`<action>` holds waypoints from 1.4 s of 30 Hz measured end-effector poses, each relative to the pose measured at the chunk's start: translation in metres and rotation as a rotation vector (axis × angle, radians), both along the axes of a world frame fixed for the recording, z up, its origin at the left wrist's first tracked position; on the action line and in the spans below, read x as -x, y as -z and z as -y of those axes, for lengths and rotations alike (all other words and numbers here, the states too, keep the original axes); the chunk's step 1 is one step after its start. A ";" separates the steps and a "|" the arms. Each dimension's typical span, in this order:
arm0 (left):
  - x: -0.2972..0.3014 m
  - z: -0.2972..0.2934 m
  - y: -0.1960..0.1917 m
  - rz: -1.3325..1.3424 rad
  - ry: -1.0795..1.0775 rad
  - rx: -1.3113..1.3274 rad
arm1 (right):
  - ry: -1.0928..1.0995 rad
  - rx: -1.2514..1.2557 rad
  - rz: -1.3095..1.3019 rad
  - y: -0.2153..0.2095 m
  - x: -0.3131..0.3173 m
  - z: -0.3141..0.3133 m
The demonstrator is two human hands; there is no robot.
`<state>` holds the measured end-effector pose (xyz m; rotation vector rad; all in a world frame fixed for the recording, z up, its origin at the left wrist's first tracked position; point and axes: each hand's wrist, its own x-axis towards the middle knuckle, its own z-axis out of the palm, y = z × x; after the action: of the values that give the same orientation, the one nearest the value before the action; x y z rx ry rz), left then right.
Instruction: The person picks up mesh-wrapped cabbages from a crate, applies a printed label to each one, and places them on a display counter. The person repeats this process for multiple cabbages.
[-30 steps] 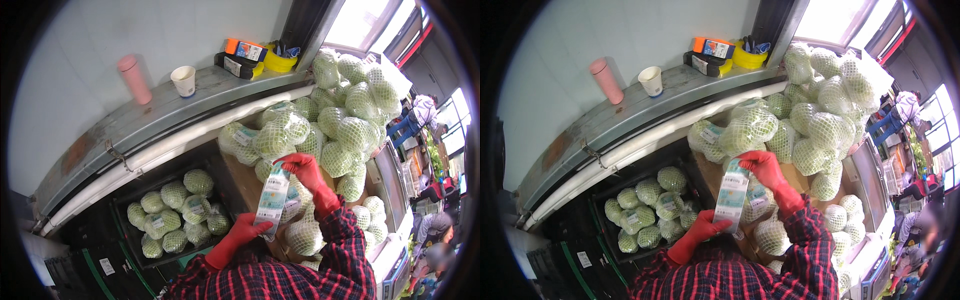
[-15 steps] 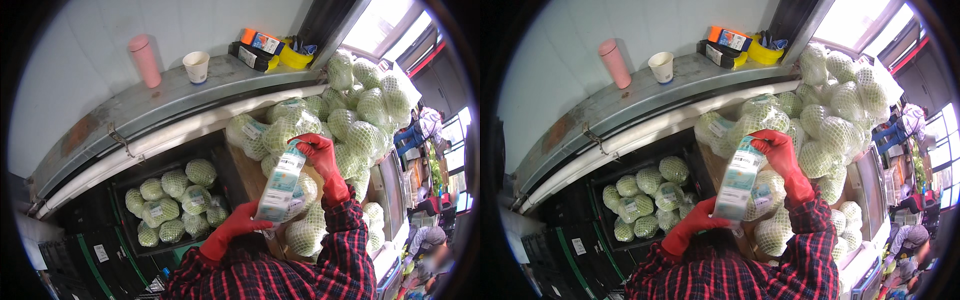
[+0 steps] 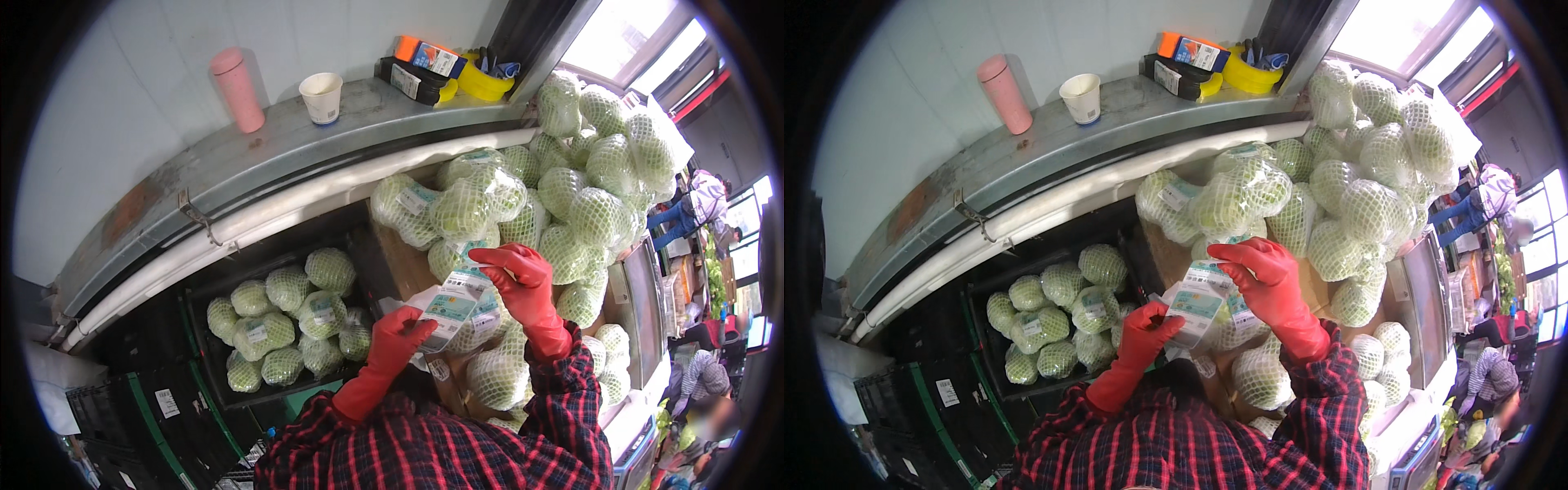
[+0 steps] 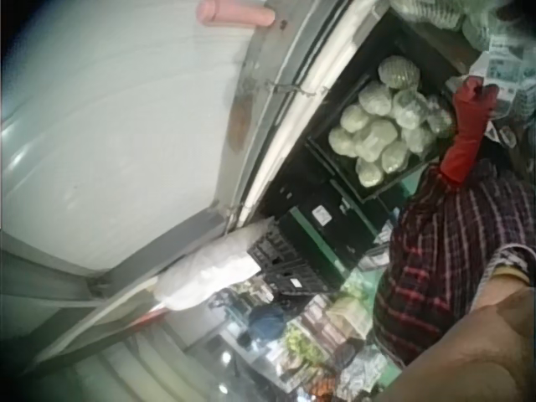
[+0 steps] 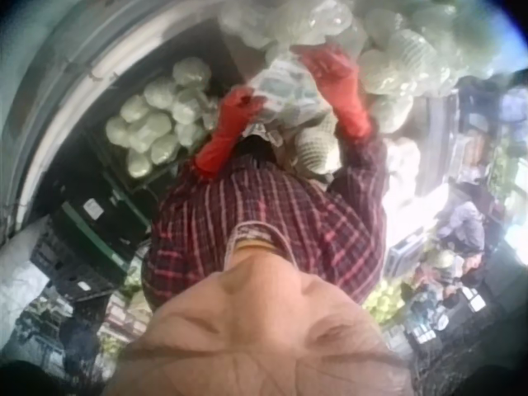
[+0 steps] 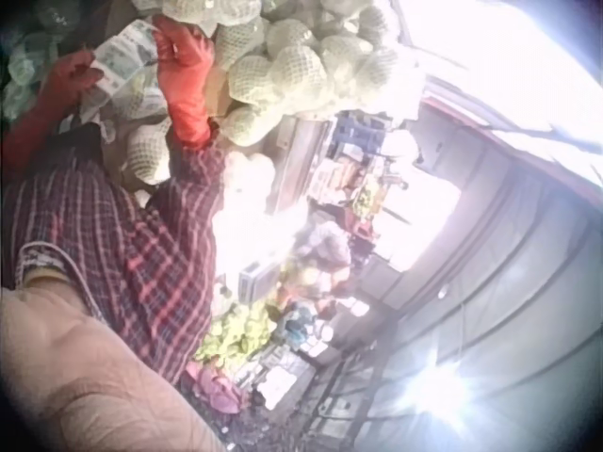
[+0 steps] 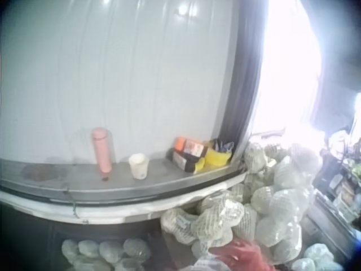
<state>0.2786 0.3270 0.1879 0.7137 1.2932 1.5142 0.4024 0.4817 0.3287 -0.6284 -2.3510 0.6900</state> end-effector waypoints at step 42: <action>0.012 0.019 0.004 0.193 0.131 -0.077 | 0.150 0.786 0.048 0.061 -0.014 0.093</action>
<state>0.2662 0.3085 0.1838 0.6710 1.0294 1.4931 0.4166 0.3883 0.2673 -1.1396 -1.9899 1.5528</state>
